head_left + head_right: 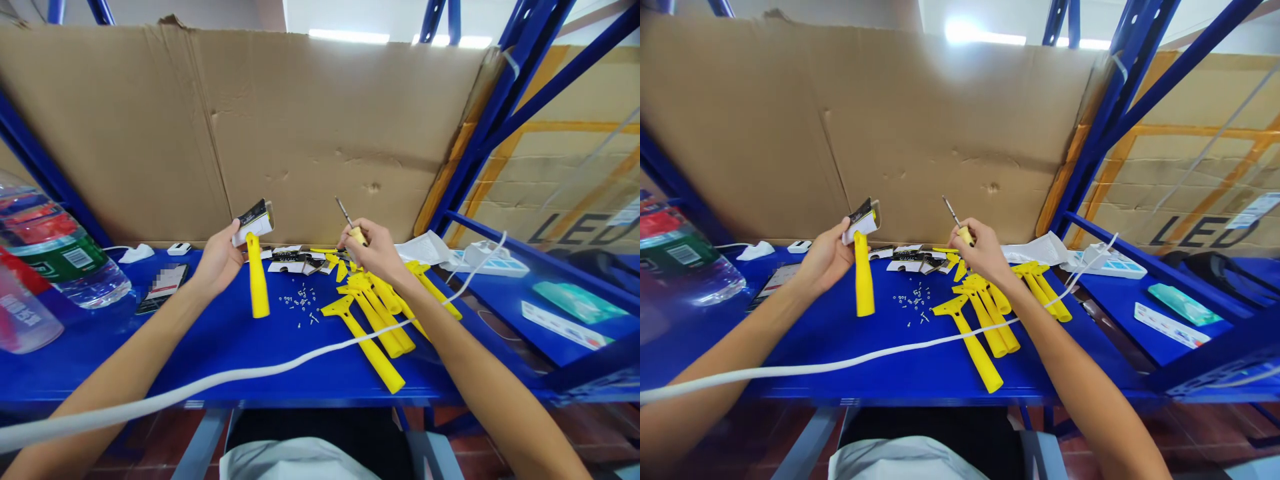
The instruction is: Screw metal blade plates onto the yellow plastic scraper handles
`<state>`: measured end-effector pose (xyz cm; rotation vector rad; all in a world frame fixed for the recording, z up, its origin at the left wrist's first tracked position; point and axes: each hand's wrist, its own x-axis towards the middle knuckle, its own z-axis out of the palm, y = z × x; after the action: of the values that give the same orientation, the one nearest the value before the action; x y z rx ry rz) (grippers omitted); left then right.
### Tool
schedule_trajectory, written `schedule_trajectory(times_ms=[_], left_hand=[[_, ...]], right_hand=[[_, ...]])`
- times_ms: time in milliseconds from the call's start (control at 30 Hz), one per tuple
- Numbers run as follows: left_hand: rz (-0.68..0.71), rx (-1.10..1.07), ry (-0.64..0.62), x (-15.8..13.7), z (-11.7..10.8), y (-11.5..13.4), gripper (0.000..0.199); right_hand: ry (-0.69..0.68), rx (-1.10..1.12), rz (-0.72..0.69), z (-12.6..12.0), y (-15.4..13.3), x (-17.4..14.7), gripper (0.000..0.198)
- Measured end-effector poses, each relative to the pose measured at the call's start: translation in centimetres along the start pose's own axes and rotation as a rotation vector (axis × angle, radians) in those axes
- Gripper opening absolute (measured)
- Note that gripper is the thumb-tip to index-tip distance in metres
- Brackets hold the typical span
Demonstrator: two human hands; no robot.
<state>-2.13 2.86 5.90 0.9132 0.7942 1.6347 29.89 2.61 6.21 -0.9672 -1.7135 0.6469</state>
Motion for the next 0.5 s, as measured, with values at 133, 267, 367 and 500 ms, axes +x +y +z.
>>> schedule_trajectory(times_ms=[133, 267, 367, 500], left_hand=[[0.101, 0.389, 0.011, 2.9, -3.8, 1.4, 0.021], [0.048, 0.814, 0.064, 4.5, -7.0, 2.1, 0.021], [0.031, 1.305, 0.079, 5.5, -8.8, 2.2, 0.021], [0.001, 1.582, 0.097, 6.4, -10.3, 2.0, 0.02]], right_hand=[[0.159, -0.374, -0.229, -3.2, 1.4, 0.7, 0.012], [0.161, -0.645, -0.209, -5.2, 2.2, 0.6, 0.019], [0.076, -0.816, -0.112, -5.2, 2.3, 0.3, 0.023], [-0.11, -0.983, -0.043, -4.2, 2.3, 0.1, 0.024]])
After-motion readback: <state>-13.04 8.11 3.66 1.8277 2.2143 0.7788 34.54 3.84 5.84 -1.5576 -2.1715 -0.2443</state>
